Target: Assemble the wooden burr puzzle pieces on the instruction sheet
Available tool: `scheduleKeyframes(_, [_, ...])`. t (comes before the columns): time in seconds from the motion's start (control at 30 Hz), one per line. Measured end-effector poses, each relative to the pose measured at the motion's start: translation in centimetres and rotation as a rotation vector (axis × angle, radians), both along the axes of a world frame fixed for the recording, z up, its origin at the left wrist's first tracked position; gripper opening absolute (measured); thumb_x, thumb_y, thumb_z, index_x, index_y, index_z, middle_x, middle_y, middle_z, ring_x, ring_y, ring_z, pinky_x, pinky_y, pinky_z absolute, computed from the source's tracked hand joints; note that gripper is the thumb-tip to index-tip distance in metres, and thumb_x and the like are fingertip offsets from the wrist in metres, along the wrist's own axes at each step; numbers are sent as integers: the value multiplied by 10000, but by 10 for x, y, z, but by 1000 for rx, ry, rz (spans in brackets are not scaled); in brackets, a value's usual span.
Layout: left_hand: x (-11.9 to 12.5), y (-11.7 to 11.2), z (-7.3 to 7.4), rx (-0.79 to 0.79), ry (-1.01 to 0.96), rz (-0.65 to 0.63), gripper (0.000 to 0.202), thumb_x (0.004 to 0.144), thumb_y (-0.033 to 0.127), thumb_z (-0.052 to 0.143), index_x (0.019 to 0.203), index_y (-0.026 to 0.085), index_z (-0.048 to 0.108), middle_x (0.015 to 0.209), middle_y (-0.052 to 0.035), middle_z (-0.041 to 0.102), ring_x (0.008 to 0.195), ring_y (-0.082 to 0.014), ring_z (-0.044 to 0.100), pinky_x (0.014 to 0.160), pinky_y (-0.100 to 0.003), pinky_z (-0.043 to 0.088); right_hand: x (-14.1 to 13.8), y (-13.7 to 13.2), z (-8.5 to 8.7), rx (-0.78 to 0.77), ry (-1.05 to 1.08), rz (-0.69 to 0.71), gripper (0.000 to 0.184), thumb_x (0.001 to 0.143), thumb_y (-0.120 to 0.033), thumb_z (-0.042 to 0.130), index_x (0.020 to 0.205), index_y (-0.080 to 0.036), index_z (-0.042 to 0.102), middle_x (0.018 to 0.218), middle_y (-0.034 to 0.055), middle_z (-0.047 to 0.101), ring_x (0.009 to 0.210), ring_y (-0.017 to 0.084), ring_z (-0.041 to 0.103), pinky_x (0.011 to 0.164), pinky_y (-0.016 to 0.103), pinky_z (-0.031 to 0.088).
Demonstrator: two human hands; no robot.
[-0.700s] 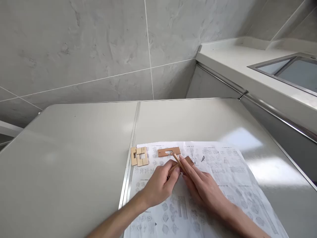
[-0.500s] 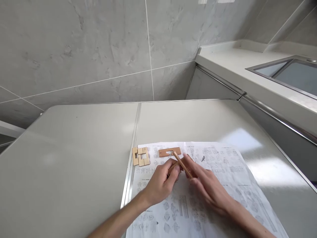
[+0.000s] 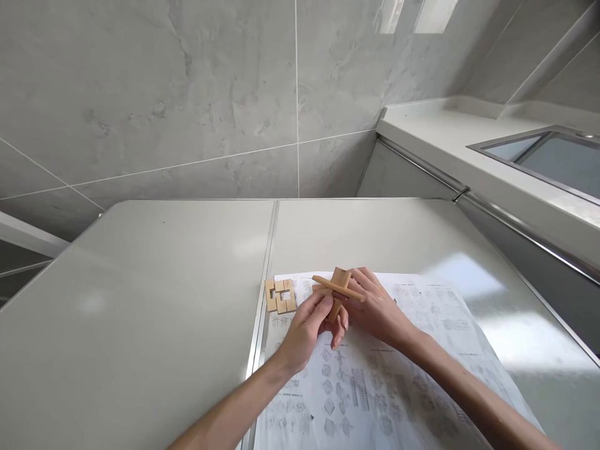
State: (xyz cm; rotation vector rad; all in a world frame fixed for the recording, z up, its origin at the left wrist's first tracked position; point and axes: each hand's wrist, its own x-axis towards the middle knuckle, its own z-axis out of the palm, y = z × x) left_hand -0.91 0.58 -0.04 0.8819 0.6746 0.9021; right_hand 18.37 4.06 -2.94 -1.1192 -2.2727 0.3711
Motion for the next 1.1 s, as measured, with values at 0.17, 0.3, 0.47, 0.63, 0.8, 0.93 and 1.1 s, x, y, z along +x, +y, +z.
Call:
scheduleKeyframes(0.17, [-1, 0, -2, -20, -25, -10, 345, 1103, 494, 566, 1030, 166, 644, 838, -34, 660, 559, -109, 577, 556, -261, 453, 4, 1, 3, -161, -8, 8, 275, 1118, -247, 521, 863, -236, 622, 850, 50, 629, 815, 233, 538, 795, 408, 544])
scheduleKeyframes(0.3, [-2, 1, -1, -23, -28, -31, 351, 1096, 497, 588, 1083, 158, 680, 872, -53, 686, 577, -117, 606, 558, -265, 461, 18, -6, 10, -337, 86, -53, 288, 1129, -319, 503, 924, -249, 693, 895, 58, 674, 843, 242, 580, 767, 393, 525])
scheduleKeyframes(0.47, [-2, 2, -1, -53, -73, -59, 329, 1089, 473, 613, 1137, 158, 697, 883, -59, 705, 551, -110, 601, 559, -270, 468, 41, -12, 16, -576, 514, -223, 306, 1051, -528, 660, 1071, -236, 750, 1152, 101, 751, 1008, 274, 688, 835, 396, 543])
scheduleKeyframes(0.63, [-2, 4, -2, -89, -106, -79, 318, 1092, 445, 616, 1176, 149, 696, 896, -65, 705, 551, -107, 608, 551, -260, 474, 47, -15, 14, -885, 1034, -232, 395, 1019, -588, 703, 947, -201, 672, 949, 86, 755, 836, 221, 711, 766, 344, 579])
scheduleKeyframes(0.8, [-3, 6, -2, -110, -114, -95, 305, 1094, 416, 615, 1217, 146, 685, 928, -74, 710, 537, -103, 617, 545, -255, 483, 43, -20, 15, -990, 1144, -182, 427, 1059, -583, 653, 861, -243, 488, 721, -58, 564, 424, 67, 345, 404, 228, 299])
scheduleKeyframes(0.93, [-3, 7, -3, -136, -149, -71, 275, 1090, 401, 626, 1186, 154, 701, 972, -77, 712, 543, -91, 612, 530, -239, 468, 43, -23, 21, -1124, 1156, -103, 290, 1039, -514, 710, 1117, -261, 590, 863, -4, 625, 616, 128, 506, 554, 257, 436])
scheduleKeyframes(1.1, [-3, 9, -5, -162, -137, -68, 281, 1105, 376, 600, 1242, 158, 711, 997, -77, 702, 556, -86, 589, 523, -239, 474, 46, -23, 20, -1173, 1155, -4, 396, 995, -491, 784, 1293, -262, 661, 905, 17, 670, 562, 99, 483, 544, 259, 419])
